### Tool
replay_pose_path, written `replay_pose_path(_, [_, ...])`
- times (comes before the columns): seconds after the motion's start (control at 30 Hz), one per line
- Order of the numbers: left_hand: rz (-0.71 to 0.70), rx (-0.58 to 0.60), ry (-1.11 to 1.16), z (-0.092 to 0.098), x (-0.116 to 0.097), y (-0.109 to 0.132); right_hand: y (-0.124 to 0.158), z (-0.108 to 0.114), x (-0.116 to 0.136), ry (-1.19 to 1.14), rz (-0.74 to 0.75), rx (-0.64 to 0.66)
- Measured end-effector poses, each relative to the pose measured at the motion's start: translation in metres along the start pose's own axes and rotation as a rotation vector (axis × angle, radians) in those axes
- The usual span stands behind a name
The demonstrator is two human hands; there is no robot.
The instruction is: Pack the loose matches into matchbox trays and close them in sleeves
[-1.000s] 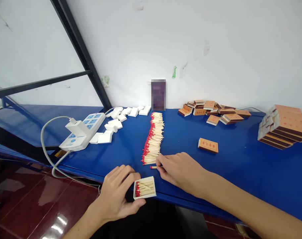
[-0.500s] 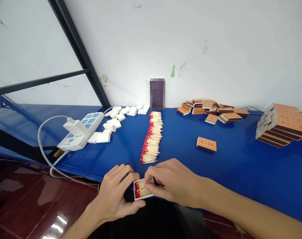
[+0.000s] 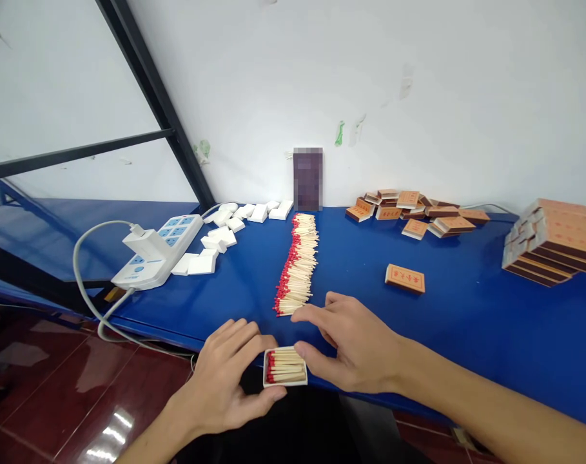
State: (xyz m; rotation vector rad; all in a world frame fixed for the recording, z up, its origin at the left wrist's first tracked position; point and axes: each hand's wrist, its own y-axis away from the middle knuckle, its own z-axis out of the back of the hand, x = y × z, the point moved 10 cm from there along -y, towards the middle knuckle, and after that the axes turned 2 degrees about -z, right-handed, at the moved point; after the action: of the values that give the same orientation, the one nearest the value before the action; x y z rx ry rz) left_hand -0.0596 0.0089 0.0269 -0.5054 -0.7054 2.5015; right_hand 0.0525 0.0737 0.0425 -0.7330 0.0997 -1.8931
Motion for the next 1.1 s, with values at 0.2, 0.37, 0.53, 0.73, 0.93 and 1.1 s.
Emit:
replay_pose_path(0.2, [-0.019,-0.027,-0.036,-0.001,-0.001,0.0,-0.005,-0.009,-0.009,0.116,-0.046,0.055])
replay_pose_path(0.37, [-0.018,-0.014,-0.043,-0.002,-0.001,0.0,-0.005,-0.017,-0.016,0.191,-0.055,0.09])
replay_pose_path(0.53, [-0.031,-0.024,-0.063,-0.001,-0.002,0.0,-0.005,-0.017,-0.016,0.228,-0.048,0.08])
replay_pose_path(0.73, [-0.031,-0.032,-0.059,-0.002,-0.002,0.001,-0.006,-0.014,-0.014,0.169,-0.033,0.041])
replay_pose_path(0.93, [-0.022,-0.029,-0.04,-0.002,0.0,0.001,-0.005,-0.015,-0.02,0.17,-0.075,0.045])
replay_pose_path(1.1, [-0.014,-0.038,-0.044,-0.001,0.001,0.002,-0.005,-0.016,-0.02,0.157,-0.066,0.049])
